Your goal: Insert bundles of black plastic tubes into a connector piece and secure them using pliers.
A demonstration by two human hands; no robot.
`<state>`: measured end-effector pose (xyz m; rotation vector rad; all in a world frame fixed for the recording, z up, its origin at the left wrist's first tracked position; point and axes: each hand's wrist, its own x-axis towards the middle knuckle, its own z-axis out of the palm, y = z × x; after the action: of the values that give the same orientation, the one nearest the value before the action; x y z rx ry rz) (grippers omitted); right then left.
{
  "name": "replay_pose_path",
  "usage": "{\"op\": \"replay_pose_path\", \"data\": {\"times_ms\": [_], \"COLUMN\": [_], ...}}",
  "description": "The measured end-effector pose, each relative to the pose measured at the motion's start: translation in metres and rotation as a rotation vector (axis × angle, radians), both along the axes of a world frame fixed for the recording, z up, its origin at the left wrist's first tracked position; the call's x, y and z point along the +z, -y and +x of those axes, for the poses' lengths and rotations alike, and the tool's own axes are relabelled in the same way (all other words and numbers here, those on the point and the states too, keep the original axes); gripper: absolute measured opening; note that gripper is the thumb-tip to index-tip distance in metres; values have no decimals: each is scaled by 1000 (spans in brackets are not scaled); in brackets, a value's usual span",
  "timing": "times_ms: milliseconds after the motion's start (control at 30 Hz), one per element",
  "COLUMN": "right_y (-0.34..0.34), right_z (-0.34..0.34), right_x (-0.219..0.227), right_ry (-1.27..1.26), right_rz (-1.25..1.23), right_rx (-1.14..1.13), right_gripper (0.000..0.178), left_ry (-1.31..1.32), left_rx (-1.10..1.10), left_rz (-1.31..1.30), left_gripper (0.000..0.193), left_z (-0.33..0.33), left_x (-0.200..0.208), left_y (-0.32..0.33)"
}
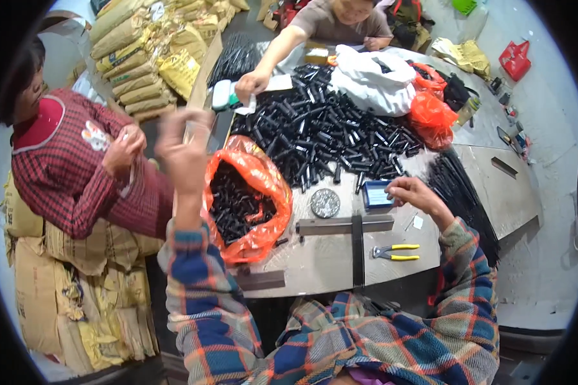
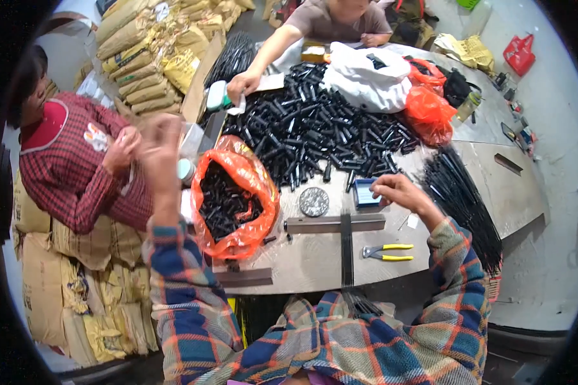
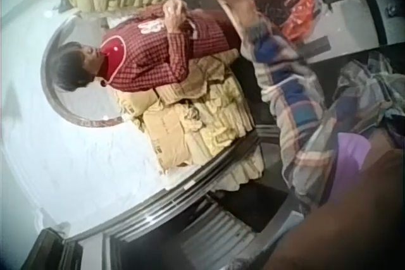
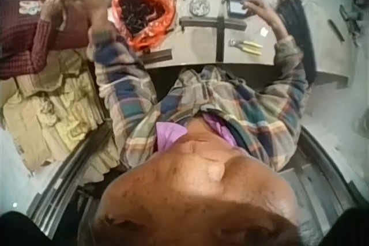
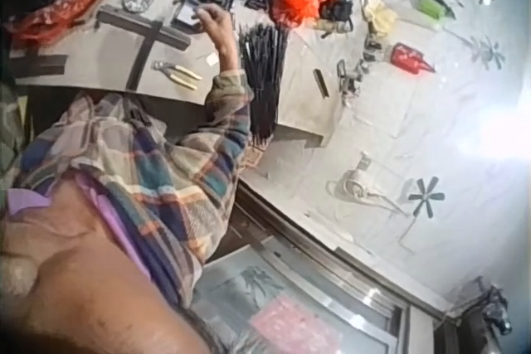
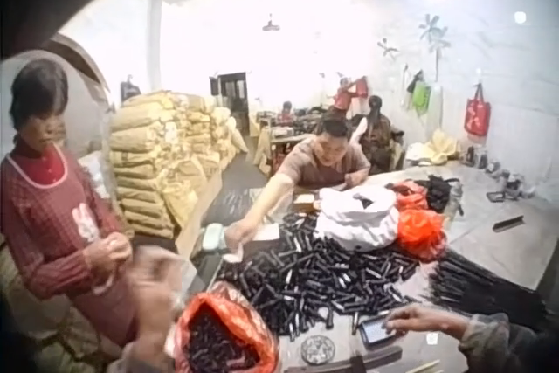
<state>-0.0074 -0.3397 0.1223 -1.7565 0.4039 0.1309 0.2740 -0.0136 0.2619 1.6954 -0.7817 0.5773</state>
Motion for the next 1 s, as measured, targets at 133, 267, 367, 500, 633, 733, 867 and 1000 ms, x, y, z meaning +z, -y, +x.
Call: {"op": "replay_pose_path", "data": {"times_ms": [133, 267, 367, 500, 633, 733, 867, 1000], "right_y": [5, 11, 18, 22, 17, 11, 3, 2], "right_z": [-16, -36, -57, -73, -65, -53, -44, -51], "right_x": [-1, -3, -10, -30, -44, -44, -37, -39], "right_ry": [0, -36, -37, -92, -59, -55, -47, -51], "right_rz": [30, 10, 41, 88, 174, 166, 161, 183], "right_rx": [-42, -147, -188, -261, -226, -171, -141, -147], "right_gripper": [23, 24, 26, 26, 27, 27, 25, 22], "left_ry": [-321, -352, -310, 38, 178, 256, 349, 331], "left_rx": [-97, -33, -45, -128, -277, -393, -397, -484], "left_rz": [313, 537, 575, 556, 588, 625, 706, 850], "left_gripper": [16, 22, 19, 15, 16, 22, 21, 21], "left_z": [57, 70, 53, 3, -49, -74, -111, -154], "left_x": [-107, -140, -127, -106, -72, -60, -53, -61], "left_y": [29, 56, 75, 86, 78, 68, 47, 14]}}
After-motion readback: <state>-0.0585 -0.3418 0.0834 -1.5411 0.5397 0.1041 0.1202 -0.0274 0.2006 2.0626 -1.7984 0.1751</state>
